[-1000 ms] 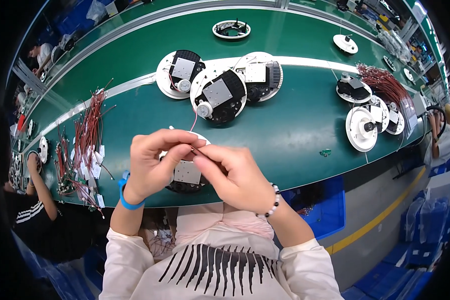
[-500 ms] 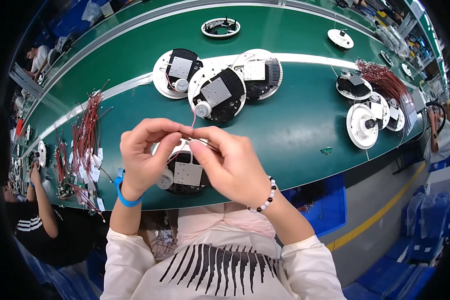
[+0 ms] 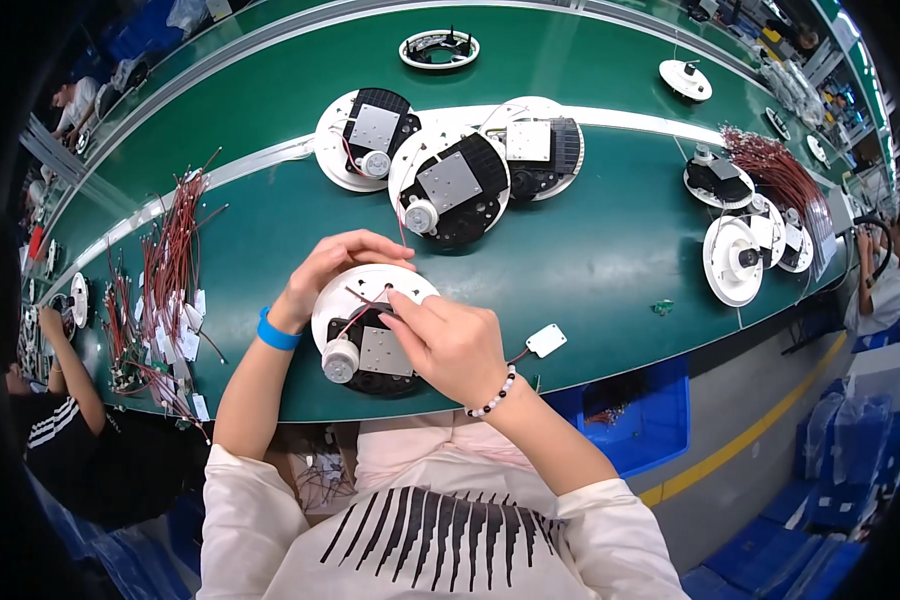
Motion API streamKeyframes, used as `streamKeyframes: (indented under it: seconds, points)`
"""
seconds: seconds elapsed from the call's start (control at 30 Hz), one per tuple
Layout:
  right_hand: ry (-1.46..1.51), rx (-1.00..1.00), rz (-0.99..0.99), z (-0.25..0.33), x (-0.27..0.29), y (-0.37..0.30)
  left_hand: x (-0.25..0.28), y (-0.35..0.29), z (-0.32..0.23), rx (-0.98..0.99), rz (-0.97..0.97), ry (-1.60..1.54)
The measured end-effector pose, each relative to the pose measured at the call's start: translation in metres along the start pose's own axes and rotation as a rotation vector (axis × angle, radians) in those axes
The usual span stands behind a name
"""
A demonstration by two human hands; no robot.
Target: Assembling electronic modules into circular plastic housings on a factory production line.
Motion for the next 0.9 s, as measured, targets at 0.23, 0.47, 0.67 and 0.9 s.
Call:
streamKeyframes:
  seconds: [0.23, 0.47, 0.67, 0.9]
  points:
    - [-0.136, 0.014, 0.173, 0.0, -0.009, 0.007, -0.007, -0.005, 0.005, 0.046, 0.008, 0.115]
    - [-0.045, -0.012, 0.16, -0.007, -0.009, 0.008, 0.003, -0.008, -0.015, -0.087, -0.062, 0.459]
    - [0.104, -0.081, 0.064, -0.016, 0.002, 0.01, 0.01, -0.012, -0.004, 0.01, -0.144, 0.367]
    - [0.164, -0.24, -0.016, -0.027, 0.025, 0.018, 0.013, -0.017, 0.003, 0.088, -0.173, 0.315]
Point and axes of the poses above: each hand's wrist, its own y-axis towards the middle knuckle, its own x-axis out of the back of the hand, z = x × y, the point moved 10 cm from there along y, towards the middle knuckle, and after that the axes turned 15 degrees about y, right-handed, at the moved point
